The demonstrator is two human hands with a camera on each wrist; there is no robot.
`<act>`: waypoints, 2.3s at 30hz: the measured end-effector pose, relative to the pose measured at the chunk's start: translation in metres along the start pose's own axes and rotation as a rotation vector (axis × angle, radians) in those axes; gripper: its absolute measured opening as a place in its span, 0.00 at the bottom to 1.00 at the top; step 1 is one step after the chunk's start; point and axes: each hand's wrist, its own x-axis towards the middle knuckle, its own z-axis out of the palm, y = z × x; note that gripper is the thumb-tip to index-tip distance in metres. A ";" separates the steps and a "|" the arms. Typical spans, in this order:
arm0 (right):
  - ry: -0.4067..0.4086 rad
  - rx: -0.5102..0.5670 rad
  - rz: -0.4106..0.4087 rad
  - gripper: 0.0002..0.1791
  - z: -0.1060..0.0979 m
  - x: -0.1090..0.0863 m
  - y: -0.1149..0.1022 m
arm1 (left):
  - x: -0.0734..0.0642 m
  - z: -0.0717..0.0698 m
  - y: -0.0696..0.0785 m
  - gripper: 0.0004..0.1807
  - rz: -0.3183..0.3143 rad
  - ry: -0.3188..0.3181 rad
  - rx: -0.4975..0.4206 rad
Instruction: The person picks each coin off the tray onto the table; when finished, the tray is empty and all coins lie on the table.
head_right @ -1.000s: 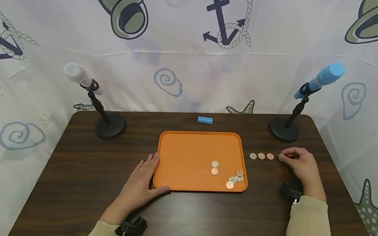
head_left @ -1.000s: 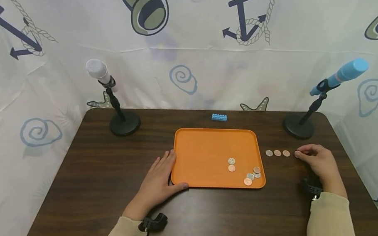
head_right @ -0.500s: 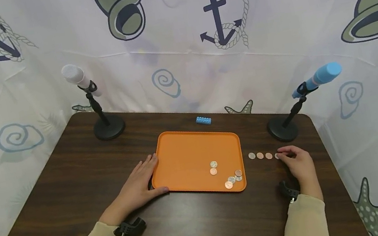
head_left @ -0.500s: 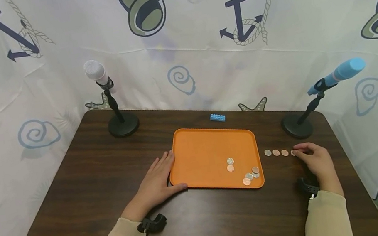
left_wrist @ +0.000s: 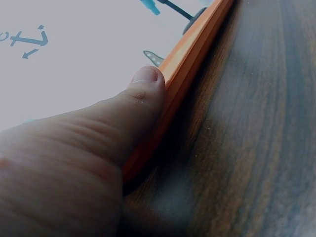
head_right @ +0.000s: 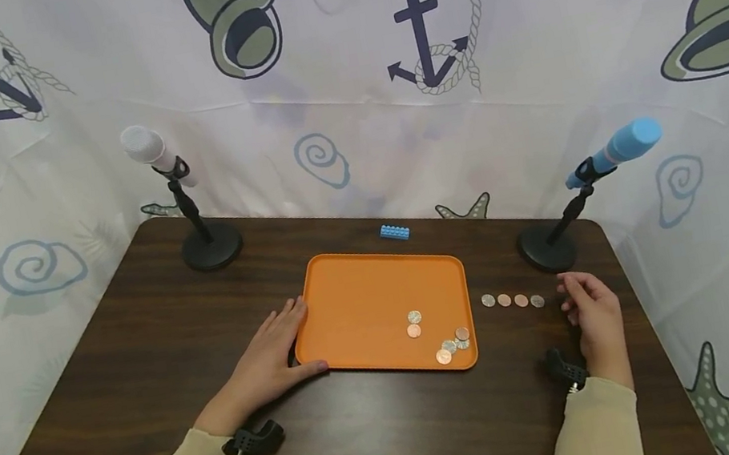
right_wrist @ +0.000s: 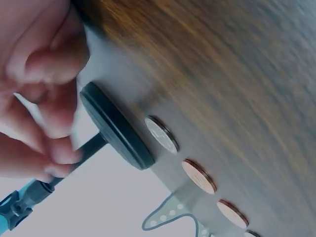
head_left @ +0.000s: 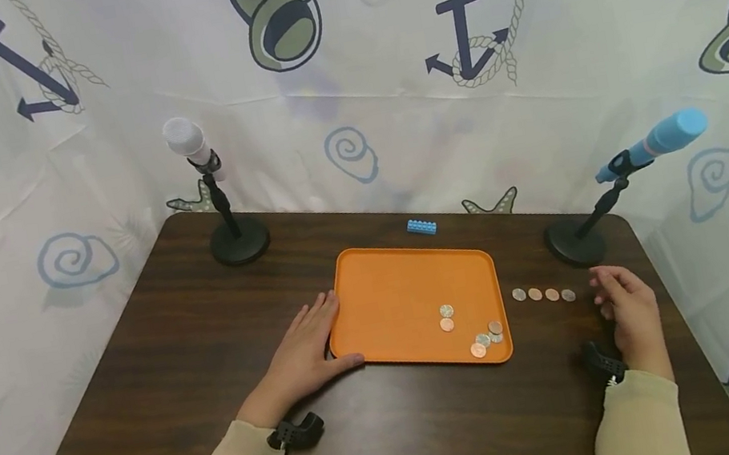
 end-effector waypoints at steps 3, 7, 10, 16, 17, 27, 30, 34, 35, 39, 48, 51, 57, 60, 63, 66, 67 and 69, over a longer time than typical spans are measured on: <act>-0.083 0.388 -0.090 0.13 0.000 -0.002 0.002 | -0.001 0.001 0.000 0.64 0.005 0.005 0.003; -0.390 0.777 -0.154 0.22 0.008 -0.002 0.005 | -0.001 0.001 0.000 0.64 0.009 0.008 -0.007; -0.615 0.931 -0.159 0.28 0.023 -0.002 0.006 | -0.001 0.001 0.000 0.64 0.010 0.006 -0.007; -0.881 0.912 -0.084 0.32 0.061 -0.007 0.008 | -0.001 0.002 -0.002 0.64 0.009 0.004 0.006; -0.909 0.873 -0.073 0.32 0.066 -0.008 0.008 | -0.001 0.002 -0.002 0.64 0.009 0.004 0.007; -0.974 0.293 -0.075 0.20 0.084 -0.015 0.006 | -0.002 0.002 -0.003 0.64 0.004 0.009 0.012; -0.936 0.089 -0.049 0.19 0.087 -0.018 0.005 | -0.002 0.002 -0.003 0.64 0.001 0.006 0.010; -0.868 -0.201 -0.059 0.23 0.093 -0.022 0.002 | -0.002 0.003 -0.004 0.64 0.003 0.007 0.008; -0.853 -0.280 -0.069 0.22 0.095 -0.023 0.001 | -0.002 0.003 -0.004 0.64 0.003 0.007 0.008; -0.830 -0.531 -0.109 0.20 0.107 -0.030 -0.008 | -0.003 0.002 -0.003 0.64 0.007 0.010 0.008; -0.819 -0.796 -0.117 0.16 0.121 -0.036 -0.026 | -0.005 -0.003 -0.001 0.64 0.005 0.016 0.012; -0.832 -0.851 -0.120 0.15 0.121 -0.035 -0.029 | -0.005 -0.004 -0.002 0.64 0.004 0.018 0.021; -0.834 -0.901 -0.134 0.12 0.126 -0.037 -0.028 | -0.005 -0.004 -0.005 0.65 0.004 0.018 0.029; -0.812 -0.943 -0.149 0.08 0.130 -0.038 -0.026 | -0.005 -0.005 -0.006 0.65 0.004 0.017 0.032; -0.800 -0.974 -0.174 0.06 0.133 -0.039 -0.024 | -0.006 -0.006 -0.007 0.65 0.000 0.017 0.036; -0.803 -0.978 -0.184 0.05 0.136 -0.039 -0.023 | -0.007 -0.006 -0.008 0.65 -0.006 0.017 0.040; -0.804 -0.974 -0.181 0.05 0.137 -0.039 -0.023 | -0.007 -0.006 -0.009 0.65 -0.008 0.018 0.040; -0.800 -0.964 -0.164 0.05 0.137 -0.039 -0.024 | -0.008 -0.006 -0.009 0.65 -0.011 0.019 0.041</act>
